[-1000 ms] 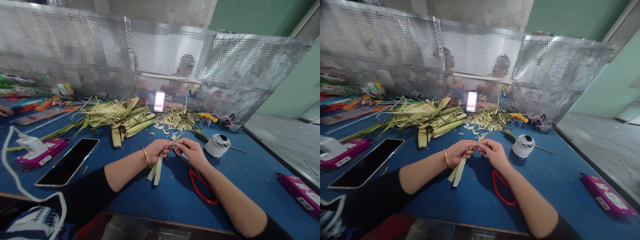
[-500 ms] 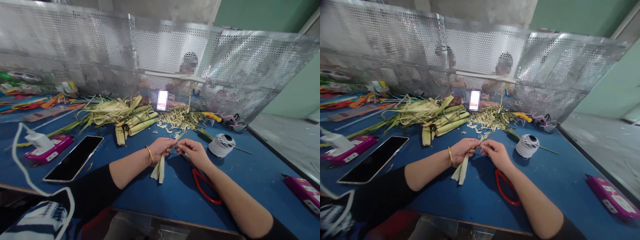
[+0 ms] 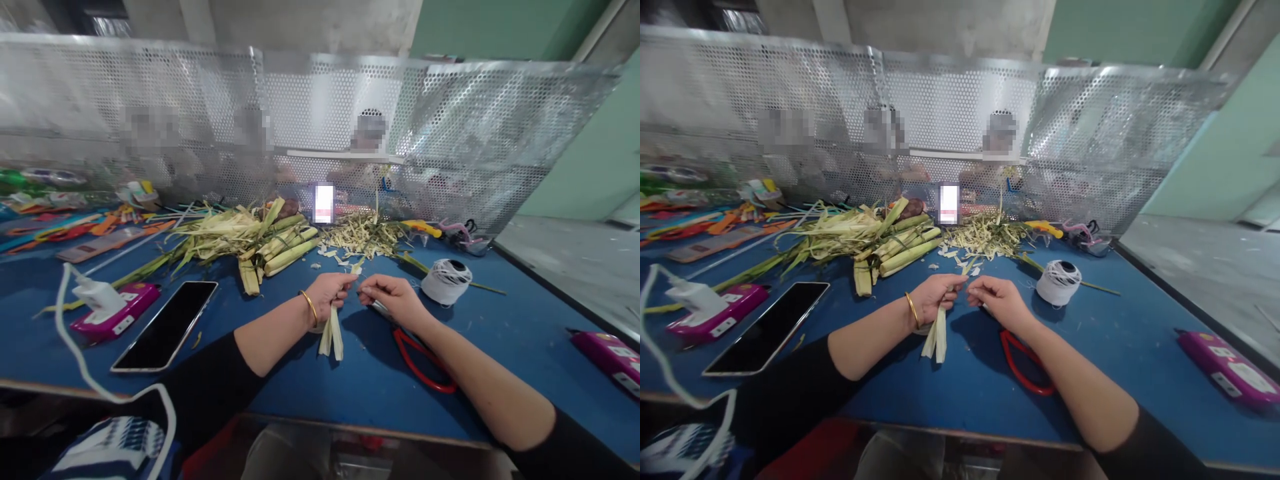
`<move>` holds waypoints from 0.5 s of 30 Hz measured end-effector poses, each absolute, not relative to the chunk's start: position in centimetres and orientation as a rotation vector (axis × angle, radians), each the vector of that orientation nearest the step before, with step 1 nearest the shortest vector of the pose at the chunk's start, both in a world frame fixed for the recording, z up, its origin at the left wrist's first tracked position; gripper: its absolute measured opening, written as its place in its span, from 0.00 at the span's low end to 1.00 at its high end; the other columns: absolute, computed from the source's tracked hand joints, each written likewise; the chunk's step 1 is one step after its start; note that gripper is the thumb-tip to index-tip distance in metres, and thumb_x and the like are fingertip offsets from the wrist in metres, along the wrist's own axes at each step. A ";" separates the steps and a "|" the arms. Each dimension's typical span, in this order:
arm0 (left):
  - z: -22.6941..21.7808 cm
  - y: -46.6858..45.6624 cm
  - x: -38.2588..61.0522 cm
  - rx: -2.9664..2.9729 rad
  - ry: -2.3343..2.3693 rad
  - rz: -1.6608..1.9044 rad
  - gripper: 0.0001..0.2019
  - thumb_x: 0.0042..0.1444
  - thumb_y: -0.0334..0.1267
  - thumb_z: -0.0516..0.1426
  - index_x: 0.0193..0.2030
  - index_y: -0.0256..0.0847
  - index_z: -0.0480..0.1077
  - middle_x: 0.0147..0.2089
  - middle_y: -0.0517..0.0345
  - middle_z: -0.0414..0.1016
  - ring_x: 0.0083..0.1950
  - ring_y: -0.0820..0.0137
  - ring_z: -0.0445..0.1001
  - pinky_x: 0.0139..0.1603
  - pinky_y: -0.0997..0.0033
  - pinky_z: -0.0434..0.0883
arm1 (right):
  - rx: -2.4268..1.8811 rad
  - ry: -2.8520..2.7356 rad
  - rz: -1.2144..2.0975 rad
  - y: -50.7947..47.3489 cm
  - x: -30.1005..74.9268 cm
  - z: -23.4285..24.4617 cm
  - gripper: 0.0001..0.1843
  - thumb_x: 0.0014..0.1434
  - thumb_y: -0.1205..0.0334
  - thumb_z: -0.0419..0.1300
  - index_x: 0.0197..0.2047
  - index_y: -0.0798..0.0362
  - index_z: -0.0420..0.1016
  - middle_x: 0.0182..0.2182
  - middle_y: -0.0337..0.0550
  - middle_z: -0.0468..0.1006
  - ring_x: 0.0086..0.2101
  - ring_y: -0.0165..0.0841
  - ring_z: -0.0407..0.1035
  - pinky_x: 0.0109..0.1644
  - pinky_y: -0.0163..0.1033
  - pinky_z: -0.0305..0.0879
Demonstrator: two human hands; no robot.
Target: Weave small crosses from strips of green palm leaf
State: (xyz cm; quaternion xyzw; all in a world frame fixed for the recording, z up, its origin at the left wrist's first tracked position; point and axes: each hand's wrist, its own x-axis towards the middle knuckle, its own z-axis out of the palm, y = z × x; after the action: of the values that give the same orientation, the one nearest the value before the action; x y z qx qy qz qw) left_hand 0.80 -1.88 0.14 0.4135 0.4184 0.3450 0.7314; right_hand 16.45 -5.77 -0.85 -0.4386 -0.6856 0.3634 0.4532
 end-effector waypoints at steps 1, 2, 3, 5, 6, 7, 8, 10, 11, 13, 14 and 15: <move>0.1 -1.9 0.8 0.900 0.921 0.762 0.12 0.55 0.33 0.57 0.23 0.37 0.60 0.19 0.68 0.56 0.15 0.85 0.46 0.14 0.82 0.41 | -1.084 -1.697 0.893 -5.8 16.4 -0.8 0.12 0.53 0.52 0.61 0.31 0.53 0.75 0.24 0.39 0.77 0.27 0.33 0.72 0.34 0.39 0.69; 0.2 -1.9 0.8 0.890 0.918 0.762 0.11 0.55 0.33 0.57 0.23 0.36 0.61 0.19 0.68 0.57 0.15 0.85 0.47 0.14 0.82 0.41 | -1.084 -1.701 0.889 -5.9 16.4 -0.8 0.13 0.53 0.51 0.61 0.31 0.53 0.75 0.24 0.40 0.77 0.27 0.33 0.72 0.34 0.39 0.69; 0.2 -1.9 0.7 0.879 0.912 0.759 0.10 0.55 0.32 0.57 0.24 0.36 0.63 0.19 0.68 0.58 0.15 0.85 0.48 0.13 0.82 0.42 | -1.084 -1.705 0.886 -5.9 16.4 -0.8 0.13 0.53 0.51 0.61 0.31 0.53 0.75 0.24 0.40 0.77 0.27 0.33 0.72 0.34 0.39 0.69; 0.3 -1.8 0.6 0.857 0.891 0.742 0.07 0.55 0.32 0.57 0.27 0.34 0.66 0.19 0.68 0.58 0.15 0.86 0.48 0.13 0.83 0.41 | -1.084 -1.716 0.882 -5.9 16.3 -0.9 0.13 0.53 0.51 0.61 0.31 0.53 0.75 0.24 0.40 0.77 0.27 0.33 0.72 0.35 0.40 0.69; 0.4 -1.8 0.5 0.846 0.879 0.730 0.05 0.55 0.31 0.56 0.29 0.33 0.68 0.19 0.69 0.57 0.14 0.86 0.48 0.13 0.83 0.41 | -1.085 -1.722 0.879 -5.9 16.2 -1.0 0.13 0.54 0.51 0.60 0.32 0.53 0.75 0.24 0.40 0.77 0.27 0.33 0.72 0.35 0.40 0.69; 0.5 -1.7 0.4 0.833 0.868 0.717 0.05 0.55 0.31 0.56 0.30 0.33 0.69 0.19 0.69 0.57 0.14 0.86 0.48 0.12 0.83 0.41 | -1.086 -1.727 0.873 -5.9 16.2 -1.0 0.13 0.54 0.51 0.60 0.32 0.53 0.75 0.24 0.40 0.77 0.27 0.33 0.72 0.35 0.40 0.69; 0.6 -1.7 0.4 0.820 0.861 0.705 0.05 0.56 0.31 0.56 0.30 0.33 0.70 0.19 0.69 0.57 0.14 0.85 0.49 0.12 0.83 0.42 | -1.089 -1.731 0.864 -5.9 16.1 -1.1 0.13 0.54 0.50 0.59 0.31 0.53 0.75 0.24 0.40 0.77 0.27 0.33 0.72 0.35 0.40 0.69; 0.8 -1.7 0.2 0.793 0.859 0.686 0.06 0.56 0.31 0.56 0.30 0.33 0.70 0.20 0.67 0.60 0.15 0.85 0.52 0.12 0.84 0.44 | -1.100 -1.735 0.836 -5.8 16.1 -1.1 0.13 0.54 0.51 0.59 0.31 0.53 0.75 0.25 0.40 0.77 0.27 0.33 0.72 0.35 0.40 0.69; 0.9 -1.7 0.2 0.782 0.863 0.679 0.06 0.56 0.31 0.56 0.29 0.33 0.70 0.20 0.66 0.62 0.15 0.85 0.55 0.12 0.84 0.46 | -1.109 -1.734 0.817 -5.8 16.2 -1.1 0.13 0.55 0.51 0.58 0.31 0.53 0.75 0.24 0.40 0.77 0.27 0.33 0.72 0.35 0.40 0.69; 1.1 -1.7 0.1 0.763 0.873 0.673 0.05 0.55 0.30 0.56 0.29 0.33 0.70 0.23 0.64 0.67 0.17 0.84 0.60 0.12 0.84 0.49 | -1.132 -1.731 0.775 -5.7 16.4 -1.0 0.13 0.55 0.51 0.57 0.32 0.53 0.74 0.24 0.40 0.77 0.28 0.33 0.71 0.36 0.39 0.68; 1.2 -1.7 0.0 0.756 0.877 0.676 0.05 0.55 0.30 0.57 0.30 0.33 0.70 0.25 0.63 0.69 0.18 0.84 0.61 0.13 0.84 0.50 | -1.146 -1.730 0.754 -5.7 16.6 -1.0 0.13 0.56 0.51 0.57 0.31 0.52 0.74 0.24 0.39 0.76 0.28 0.33 0.71 0.36 0.39 0.67; 1.3 -1.7 0.0 0.749 0.882 0.683 0.04 0.55 0.30 0.57 0.30 0.33 0.71 0.26 0.62 0.70 0.18 0.84 0.63 0.13 0.84 0.52 | -1.162 -1.730 0.732 -5.7 16.7 -0.9 0.13 0.56 0.52 0.56 0.31 0.52 0.74 0.24 0.39 0.76 0.28 0.33 0.71 0.36 0.38 0.67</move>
State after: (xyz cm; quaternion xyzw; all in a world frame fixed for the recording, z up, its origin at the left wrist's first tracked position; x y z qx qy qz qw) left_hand -0.02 -1.71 1.31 0.3469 0.4085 0.3163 0.7828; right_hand 16.73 -5.67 -0.91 -0.4700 -0.6996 0.2959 0.4496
